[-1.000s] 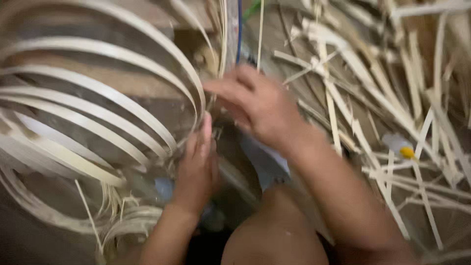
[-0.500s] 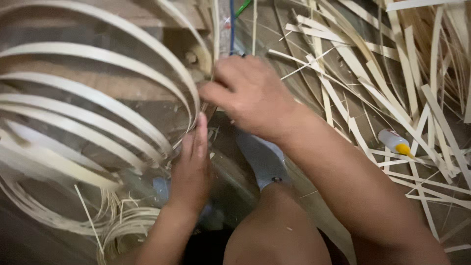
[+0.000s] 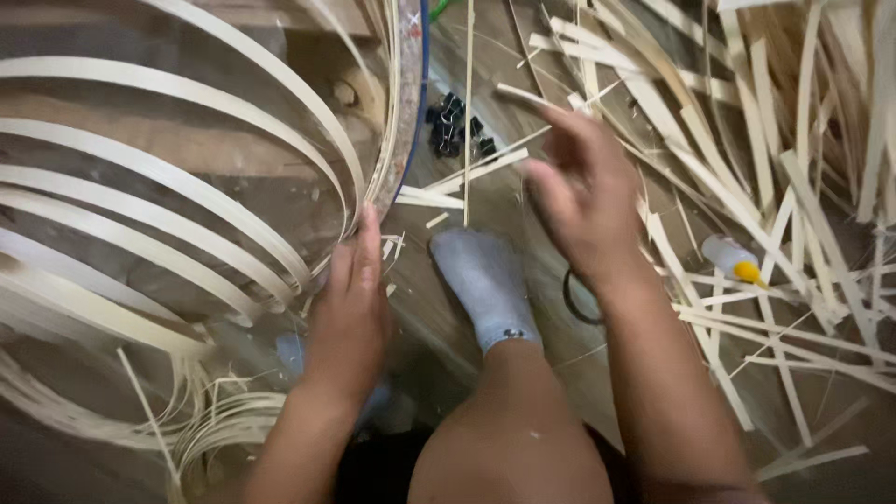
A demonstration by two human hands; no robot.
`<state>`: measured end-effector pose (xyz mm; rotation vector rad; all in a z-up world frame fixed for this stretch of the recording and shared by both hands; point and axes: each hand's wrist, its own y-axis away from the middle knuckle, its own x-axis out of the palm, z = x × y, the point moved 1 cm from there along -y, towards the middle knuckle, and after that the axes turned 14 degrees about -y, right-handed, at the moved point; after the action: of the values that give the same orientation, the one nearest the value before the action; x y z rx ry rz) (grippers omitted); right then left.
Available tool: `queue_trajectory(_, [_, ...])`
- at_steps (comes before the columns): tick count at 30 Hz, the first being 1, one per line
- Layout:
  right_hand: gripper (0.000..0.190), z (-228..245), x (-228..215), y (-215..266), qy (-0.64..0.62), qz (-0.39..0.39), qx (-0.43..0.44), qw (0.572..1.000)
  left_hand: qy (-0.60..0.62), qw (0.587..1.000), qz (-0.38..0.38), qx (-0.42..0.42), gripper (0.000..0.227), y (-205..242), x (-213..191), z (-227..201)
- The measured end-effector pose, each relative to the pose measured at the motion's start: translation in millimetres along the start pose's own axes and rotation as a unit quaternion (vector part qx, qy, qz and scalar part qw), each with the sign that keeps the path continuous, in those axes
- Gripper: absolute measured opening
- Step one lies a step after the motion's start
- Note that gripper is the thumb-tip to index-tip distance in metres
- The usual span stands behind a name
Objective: The person weaves bamboo strips into a circular frame to form a lampshade, using a knife to trim and wedge the strips into place.
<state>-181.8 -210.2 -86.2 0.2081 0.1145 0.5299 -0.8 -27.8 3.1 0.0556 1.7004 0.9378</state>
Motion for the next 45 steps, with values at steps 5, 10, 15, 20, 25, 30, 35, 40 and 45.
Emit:
queue_trajectory(5, [0.024,-68,-38,74,0.249,-0.019,0.075,0.965,0.01,0.995,-0.086,0.054,0.077,-4,-1,-1])
queue_trajectory(10, [0.024,-88,-70,127,0.309,-0.059,0.097,0.944,0.041,0.989,-0.132,0.054,0.073,0,6,7])
queue_trajectory(15, [0.031,-85,-82,149,0.382,-0.034,0.028,0.923,0.043,0.991,-0.117,0.039,0.069,10,4,31])
queue_trajectory(20, [0.042,-83,-99,176,0.417,-0.036,0.131,0.899,0.024,0.98,-0.185,0.068,0.066,17,6,46])
queue_trajectory(25, [0.042,-90,-113,199,0.34,-0.036,0.27,0.9,0.032,0.988,-0.146,0.031,0.067,18,12,48])
queue_trajectory(30, [0.026,-80,-116,186,0.367,-0.033,0.168,0.914,0.017,0.993,-0.112,0.014,0.065,15,18,48])
queue_trajectory(35, [0.016,4,-130,135,0.156,-0.119,0.175,0.965,0.033,0.982,-0.179,0.052,0.068,18,17,47])
queue_trajectory(40, [0.015,115,-107,78,-0.123,0.025,-0.092,0.988,0.046,0.98,-0.184,0.058,0.071,14,13,45])
queue_trajectory(45, [0.024,151,-42,65,-0.173,0.088,-0.178,0.965,0.047,0.979,-0.187,0.066,0.068,16,13,45])
